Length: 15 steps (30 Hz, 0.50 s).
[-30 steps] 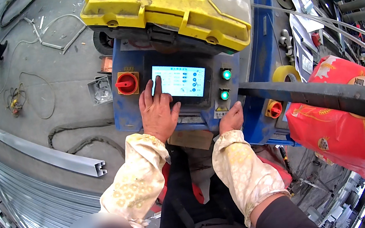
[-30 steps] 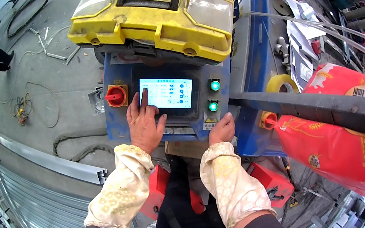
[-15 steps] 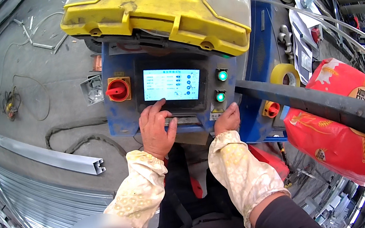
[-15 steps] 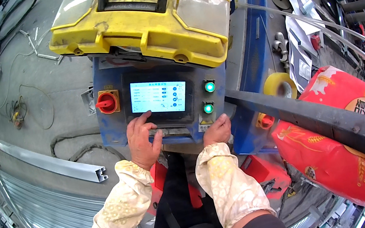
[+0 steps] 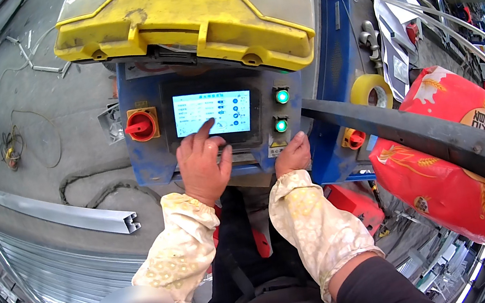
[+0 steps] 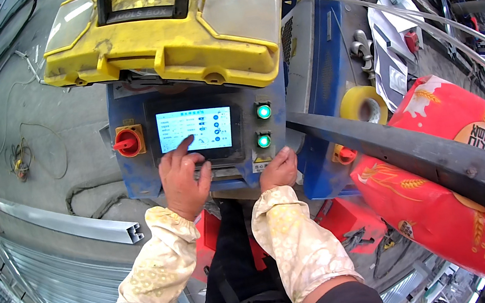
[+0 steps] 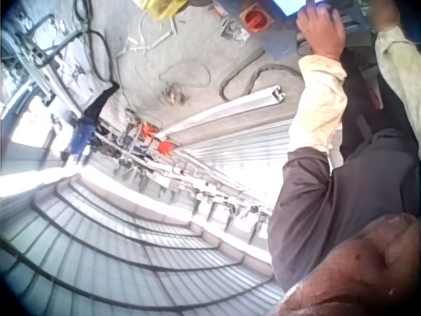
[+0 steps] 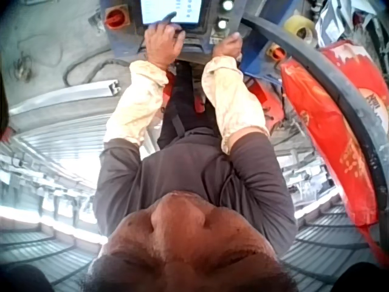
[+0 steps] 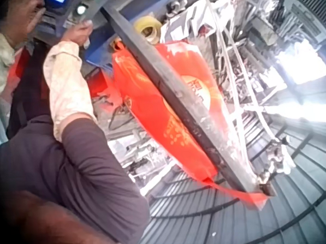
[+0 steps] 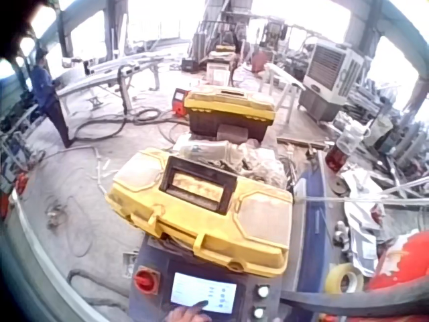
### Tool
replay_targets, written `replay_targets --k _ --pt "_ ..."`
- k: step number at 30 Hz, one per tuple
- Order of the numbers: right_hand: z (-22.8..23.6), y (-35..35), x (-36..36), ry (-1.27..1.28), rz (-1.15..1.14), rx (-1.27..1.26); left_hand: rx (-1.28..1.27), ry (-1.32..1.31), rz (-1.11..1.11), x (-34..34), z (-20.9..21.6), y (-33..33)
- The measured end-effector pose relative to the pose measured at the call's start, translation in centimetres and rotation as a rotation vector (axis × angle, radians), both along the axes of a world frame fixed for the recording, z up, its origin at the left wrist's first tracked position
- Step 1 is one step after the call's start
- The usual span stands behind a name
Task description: The person kneels and opens a red welding wire feeder, removes an empty copper wire spool, and installs a new spool. They then close the feeder, interact with the touchscreen, and attach a ground clamp to a metal frame.
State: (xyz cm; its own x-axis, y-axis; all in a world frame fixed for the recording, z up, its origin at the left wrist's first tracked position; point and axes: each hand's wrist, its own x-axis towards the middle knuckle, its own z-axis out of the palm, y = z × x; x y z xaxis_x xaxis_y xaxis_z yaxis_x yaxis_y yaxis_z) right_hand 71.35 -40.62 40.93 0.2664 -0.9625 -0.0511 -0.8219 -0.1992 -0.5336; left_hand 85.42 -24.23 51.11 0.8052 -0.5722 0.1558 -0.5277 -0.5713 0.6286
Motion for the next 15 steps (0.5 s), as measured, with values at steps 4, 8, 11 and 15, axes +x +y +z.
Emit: replay_targets --k 4,8,11,15 --pt "0.2 0.0 0.2 -0.008 0.013 -0.011 0.027 0.038 -0.073 -1.8 -0.1 -2.4" --pt "0.4 0.1 0.4 -0.022 0.009 -0.030 0.064 0.078 -0.067 -2.6 0.0 -3.9" --pt "0.5 0.0 0.4 -0.023 0.009 -0.027 0.080 0.059 -0.061 -2.5 0.1 -4.5" --pt "0.5 0.1 0.4 -0.031 0.013 -0.028 0.098 0.047 -0.029 -1.7 0.1 -5.0"
